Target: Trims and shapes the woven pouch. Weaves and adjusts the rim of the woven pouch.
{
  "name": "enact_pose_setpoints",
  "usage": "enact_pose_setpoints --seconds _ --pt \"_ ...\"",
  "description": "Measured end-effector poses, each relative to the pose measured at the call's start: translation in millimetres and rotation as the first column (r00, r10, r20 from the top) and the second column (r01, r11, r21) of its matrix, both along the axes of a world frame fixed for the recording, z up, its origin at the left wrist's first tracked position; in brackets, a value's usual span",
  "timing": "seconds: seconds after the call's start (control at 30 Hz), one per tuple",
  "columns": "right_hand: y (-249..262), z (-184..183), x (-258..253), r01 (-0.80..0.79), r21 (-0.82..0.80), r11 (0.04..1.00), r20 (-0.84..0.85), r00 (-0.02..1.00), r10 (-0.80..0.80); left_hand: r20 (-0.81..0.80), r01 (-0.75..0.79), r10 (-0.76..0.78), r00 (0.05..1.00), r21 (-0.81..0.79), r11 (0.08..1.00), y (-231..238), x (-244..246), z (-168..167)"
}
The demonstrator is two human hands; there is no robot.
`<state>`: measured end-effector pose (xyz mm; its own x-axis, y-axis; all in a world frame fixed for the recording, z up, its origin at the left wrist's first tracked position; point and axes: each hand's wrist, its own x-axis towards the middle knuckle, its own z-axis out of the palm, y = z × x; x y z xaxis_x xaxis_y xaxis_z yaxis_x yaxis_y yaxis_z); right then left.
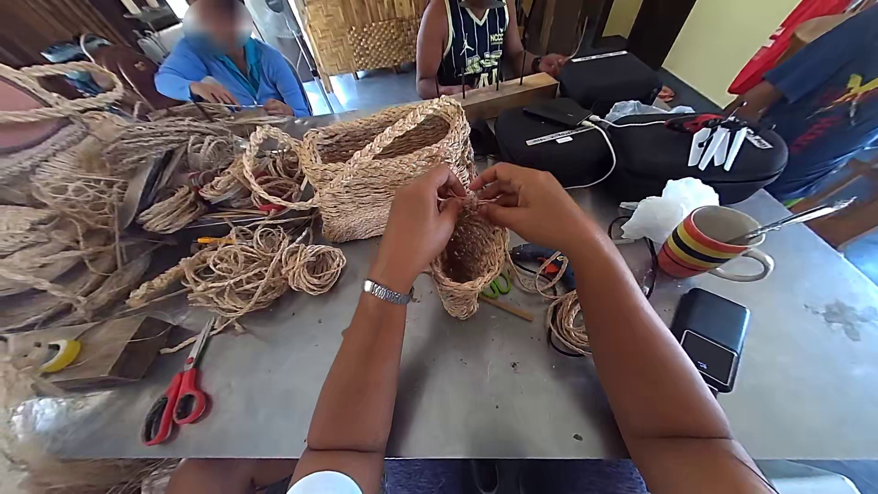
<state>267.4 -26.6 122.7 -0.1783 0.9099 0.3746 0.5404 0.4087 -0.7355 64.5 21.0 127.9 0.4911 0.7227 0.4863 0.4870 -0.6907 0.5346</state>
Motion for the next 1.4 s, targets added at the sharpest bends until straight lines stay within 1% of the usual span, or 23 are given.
enact_pose_setpoints --seconds 0.1,0.27,0.33,0.4,0.5,0.57,0.67,0.8,0.87,1.0,1.07,1.2,1.4 --pt "1.8 -1.3 3.5 0.01 -0.02 1.0 0.031 0.999 -0.009 -0.031 0.008 -0.009 0.999 -0.031 0.999 5.0 2.5 -2.5" --pt "0.8 0.7 6.0 -0.029 -0.031 0.999 0.011 1.0 0.029 -0.074 0.053 -0.059 0.995 -0.078 0.996 3.8 -1.2 -0.1" --pt "1.3 -0.2 5.1 -0.033 -0.032 0.999 -0.009 0.999 0.032 -0.079 0.05 -0.055 0.995 -0.064 0.997 3.2 -1.5 -0.1" --pt "0.5 0.4 2.5 -0.007 -0.041 0.999 -0.001 1.0 0.007 -0.068 0.037 -0.039 0.997 -0.043 0.998 0.8 0.5 0.3" --pt "-0.8 1.1 -4.2 0.076 -0.046 0.996 0.096 0.993 -0.071 -0.037 0.049 -0.05 0.998 -0.007 0.999 -6.0 5.4 0.6" --pt "-1.6 1.0 -7.9 0.114 -0.015 0.993 0.16 0.981 -0.11 -0.038 0.059 -0.059 0.998 0.01 0.998 -10.1 8.1 1.3" --pt "-2.2 -1.1 -12.3 0.126 0.087 0.988 0.216 0.966 -0.142 -0.049 0.058 -0.057 0.997 0.024 0.998 -11.3 8.8 1.3" --pt "-2.0 -2.1 -14.5 0.124 0.123 0.985 0.245 0.958 -0.151 -0.057 0.051 -0.049 0.997 0.037 0.998 -10.3 8.4 0.8" --pt "-2.4 -1.5 -13.0 0.12 0.088 0.989 0.214 0.967 -0.137 -0.042 0.057 -0.055 0.998 0.032 0.998 -9.7 7.9 0.1" --pt "-8.1 8.4 3.6 0.045 -0.126 0.991 0.114 0.993 -0.031 -0.016 0.067 -0.067 0.998 0.017 0.998 -8.0 7.8 -1.4" --pt "-13.6 14.0 10.4 0.035 -0.17 0.985 0.116 0.993 -0.015 -0.022 0.054 -0.054 0.998 0.019 0.998 -7.7 8.8 -2.0" --pt "-16.0 17.3 12.6 0.046 -0.123 0.991 0.127 0.992 -0.03 -0.004 0.06 -0.06 0.998 0.01 0.998 -4.5 11.0 -4.6" --pt "-9.2 10.8 4.5 0.049 0.035 0.998 0.092 0.994 -0.052 0.041 0.042 -0.042 0.998 0.01 0.999 -2.8 12.1 -8.0"
